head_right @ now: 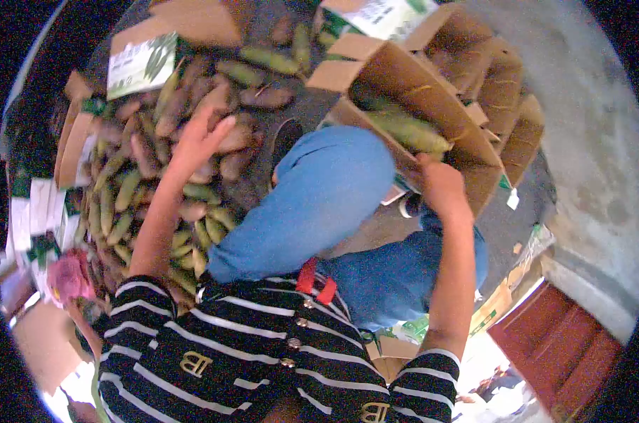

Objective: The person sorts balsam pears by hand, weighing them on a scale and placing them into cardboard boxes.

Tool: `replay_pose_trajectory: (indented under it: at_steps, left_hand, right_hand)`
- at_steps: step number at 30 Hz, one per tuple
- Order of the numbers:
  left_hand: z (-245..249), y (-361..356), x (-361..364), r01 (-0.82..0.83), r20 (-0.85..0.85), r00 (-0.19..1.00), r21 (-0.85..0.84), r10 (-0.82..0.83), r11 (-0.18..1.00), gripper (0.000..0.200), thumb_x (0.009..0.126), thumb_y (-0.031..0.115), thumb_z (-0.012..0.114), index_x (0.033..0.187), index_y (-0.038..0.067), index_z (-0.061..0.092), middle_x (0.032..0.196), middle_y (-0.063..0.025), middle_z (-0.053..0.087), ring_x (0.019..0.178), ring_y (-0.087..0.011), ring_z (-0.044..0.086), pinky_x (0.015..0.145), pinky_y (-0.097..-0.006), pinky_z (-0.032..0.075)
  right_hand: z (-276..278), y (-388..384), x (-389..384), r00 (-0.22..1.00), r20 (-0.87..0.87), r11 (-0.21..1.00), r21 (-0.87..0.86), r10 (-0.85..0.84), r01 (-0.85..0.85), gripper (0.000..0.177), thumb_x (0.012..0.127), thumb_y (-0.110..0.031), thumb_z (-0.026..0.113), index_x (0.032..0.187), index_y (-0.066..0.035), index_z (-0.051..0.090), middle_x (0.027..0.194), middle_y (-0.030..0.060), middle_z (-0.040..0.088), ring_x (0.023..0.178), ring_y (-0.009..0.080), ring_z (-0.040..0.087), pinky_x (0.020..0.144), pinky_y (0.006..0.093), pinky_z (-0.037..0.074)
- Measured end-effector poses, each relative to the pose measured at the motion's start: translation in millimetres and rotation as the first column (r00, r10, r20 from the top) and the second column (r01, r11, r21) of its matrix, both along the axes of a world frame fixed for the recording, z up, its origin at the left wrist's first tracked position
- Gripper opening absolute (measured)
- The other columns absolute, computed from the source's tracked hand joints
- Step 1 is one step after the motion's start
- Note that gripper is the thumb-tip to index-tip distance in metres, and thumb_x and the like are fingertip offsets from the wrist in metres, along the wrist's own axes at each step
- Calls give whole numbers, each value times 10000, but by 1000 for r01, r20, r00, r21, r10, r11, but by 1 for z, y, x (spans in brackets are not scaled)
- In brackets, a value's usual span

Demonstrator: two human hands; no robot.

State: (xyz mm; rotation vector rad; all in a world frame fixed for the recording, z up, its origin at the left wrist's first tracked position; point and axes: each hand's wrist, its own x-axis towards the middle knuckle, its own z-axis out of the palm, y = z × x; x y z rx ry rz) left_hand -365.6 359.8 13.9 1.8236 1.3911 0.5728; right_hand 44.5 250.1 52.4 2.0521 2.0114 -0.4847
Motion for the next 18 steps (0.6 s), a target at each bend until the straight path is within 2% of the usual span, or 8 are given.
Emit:
replay_pose_trajectory:
  at_steps: [2,4,5,8,11,13,16,18]
  left_hand:
    - [-53,-30,-75,23,-388,921,-26,-31,999,471,804,337,626,1112,-4,520,998,-201,601,914,-327,595,810,-407,465]
    - [-87,-59,-143,-71,-551,828,-289,-105,955,586,749,362,667,1175,1,486,1084,-211,574,992,-359,560,855,-414,444]
    - [-103,-74,-173,-126,-602,782,-406,-161,905,648,721,374,687,1206,4,469,1128,-217,560,1031,-375,542,877,-418,434]
    - [-158,-134,-251,-7,-507,806,-525,-306,851,873,618,430,749,1306,35,384,1208,-209,523,1115,-354,503,914,-392,416]
    - [-180,-188,-273,5,-444,841,-565,-309,825,1047,539,464,781,1364,41,296,1270,-213,475,1174,-340,461,944,-393,397]
    - [-194,-208,-267,-10,-392,719,-832,-575,555,1044,520,476,784,1327,-4,329,1280,-226,461,1168,-345,463,950,-407,391]
    - [-196,-240,-254,-169,-434,729,-863,-529,476,1001,549,472,769,1304,-30,344,1288,-240,442,1178,-357,446,947,-416,393]
    - [-224,-281,-263,-228,-465,819,-802,-336,553,942,576,459,755,1284,-30,371,1264,-239,464,1162,-358,459,939,-414,400]
  right_hand:
    - [5,2,-8,1000,29,999,-51,-11,13,230,785,-142,573,998,-61,540,882,204,608,875,377,573,733,462,446]
    - [10,6,-14,998,59,995,-96,-35,41,252,777,-114,549,1023,-60,539,909,204,604,882,384,567,739,470,441]
    - [6,4,-10,999,45,998,-60,-1,3,250,772,-95,539,1020,-59,542,911,201,603,881,385,565,733,471,440]
    - [10,5,-15,999,9,997,-71,-32,32,284,767,-56,527,1050,-62,550,932,201,606,891,386,566,729,455,444]
    - [12,5,-17,997,-10,993,-87,-74,73,345,768,-36,521,1110,-71,542,958,204,608,905,390,565,740,437,450]
    - [12,6,-18,995,-26,988,-122,-96,92,381,771,-33,522,1149,-78,533,978,205,608,921,391,565,757,421,455]
    - [11,5,-18,993,-83,993,-91,-79,71,378,782,-41,522,1159,-75,532,988,214,606,942,392,565,775,403,458]
    - [11,7,-19,991,-102,993,-94,-81,71,353,787,-47,524,1139,-67,542,995,222,602,955,393,563,781,397,458]
